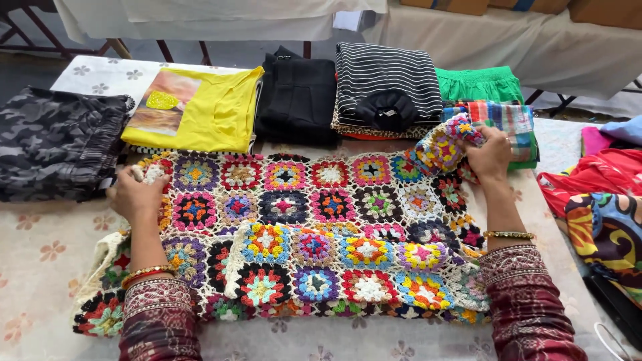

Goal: The person folds a colorful patterned sleeveless top on a table, smoothing it out and folding it into a compact square. They then pick up a multicolored crocheted blanket, spread it out, and fold it into a smaller rectangle.

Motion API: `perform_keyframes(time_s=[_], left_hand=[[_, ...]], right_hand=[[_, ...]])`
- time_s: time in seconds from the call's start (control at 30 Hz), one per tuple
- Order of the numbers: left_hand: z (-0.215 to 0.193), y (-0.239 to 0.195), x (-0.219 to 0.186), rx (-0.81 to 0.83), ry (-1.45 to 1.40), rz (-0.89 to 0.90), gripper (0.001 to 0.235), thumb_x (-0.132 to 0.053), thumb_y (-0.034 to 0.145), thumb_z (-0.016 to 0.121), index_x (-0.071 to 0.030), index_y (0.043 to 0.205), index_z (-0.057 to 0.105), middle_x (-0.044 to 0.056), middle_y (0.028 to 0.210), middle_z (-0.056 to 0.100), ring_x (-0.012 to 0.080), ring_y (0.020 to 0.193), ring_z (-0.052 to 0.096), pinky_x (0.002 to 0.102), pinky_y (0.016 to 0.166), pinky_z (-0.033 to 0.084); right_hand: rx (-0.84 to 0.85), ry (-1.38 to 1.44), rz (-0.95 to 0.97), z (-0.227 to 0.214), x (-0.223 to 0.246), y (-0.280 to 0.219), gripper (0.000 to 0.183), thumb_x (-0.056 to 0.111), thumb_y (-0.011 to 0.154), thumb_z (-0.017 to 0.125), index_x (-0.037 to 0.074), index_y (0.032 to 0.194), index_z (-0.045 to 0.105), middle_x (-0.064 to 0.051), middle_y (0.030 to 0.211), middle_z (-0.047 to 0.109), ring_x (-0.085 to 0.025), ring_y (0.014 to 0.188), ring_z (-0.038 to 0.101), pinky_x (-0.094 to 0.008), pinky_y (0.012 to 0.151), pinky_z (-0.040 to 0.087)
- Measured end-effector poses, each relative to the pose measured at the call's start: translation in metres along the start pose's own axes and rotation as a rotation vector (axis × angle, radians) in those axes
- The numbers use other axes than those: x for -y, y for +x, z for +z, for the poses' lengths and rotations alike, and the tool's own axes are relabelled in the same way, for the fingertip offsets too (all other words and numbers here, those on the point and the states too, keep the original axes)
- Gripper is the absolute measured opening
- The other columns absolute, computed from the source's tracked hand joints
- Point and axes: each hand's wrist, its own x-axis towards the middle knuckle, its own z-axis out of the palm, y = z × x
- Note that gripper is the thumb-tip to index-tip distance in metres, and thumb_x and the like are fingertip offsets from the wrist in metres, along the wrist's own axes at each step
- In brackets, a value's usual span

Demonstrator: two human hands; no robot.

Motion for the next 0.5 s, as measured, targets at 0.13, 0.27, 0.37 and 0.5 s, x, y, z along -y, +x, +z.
perform_keyframes(time_s=[0.13,0.27,0.37,0.5], left_hand=[[0.001,0.001,0.001,0.063,0.010,-0.023,0.065,-0.049,0.070,0.094,-0.016,0.120,0.070,0.012,0.126,0.068,0.0305,0.129,0.049,0.055,0.108,0.036],[-0.007,-0.004,-0.002,-0.009,-0.045,0.031,0.044,-0.042,0.076,0.092,-0.014,0.103,0.071,0.008,0.123,0.069,0.0314,0.125,0.048,0.059,0.100,0.038],[-0.008,-0.005,0.008,-0.122,-0.241,0.103,0.041,-0.035,0.085,0.092,-0.008,0.107,0.069,0.011,0.124,0.068,0.0321,0.122,0.048,0.057,0.095,0.043],[-0.039,-0.016,-0.005,-0.065,-0.551,0.180,0.035,-0.016,0.088,0.089,-0.005,0.112,0.066,0.015,0.121,0.068,0.0283,0.110,0.060,0.045,0.093,0.054]], right_hand=[[-0.275,0.143,-0.286,-0.038,0.023,-0.015,0.031,0.009,0.085,0.087,0.001,0.110,0.071,-0.016,0.115,0.070,-0.030,0.105,0.067,-0.039,0.092,0.054],[-0.463,0.269,-0.434,-0.108,0.033,-0.030,0.023,-0.010,0.086,0.072,-0.003,0.105,0.061,-0.017,0.104,0.062,-0.033,0.105,0.063,-0.040,0.097,0.051],[-0.458,0.389,-0.497,-0.166,0.032,-0.060,0.018,-0.011,0.091,0.066,-0.003,0.103,0.056,-0.013,0.104,0.060,-0.027,0.099,0.060,-0.032,0.096,0.049],[-0.392,0.559,-0.433,-0.235,0.022,-0.125,0.016,-0.013,0.100,0.068,-0.002,0.107,0.058,-0.009,0.109,0.064,-0.016,0.097,0.060,-0.025,0.094,0.050]])
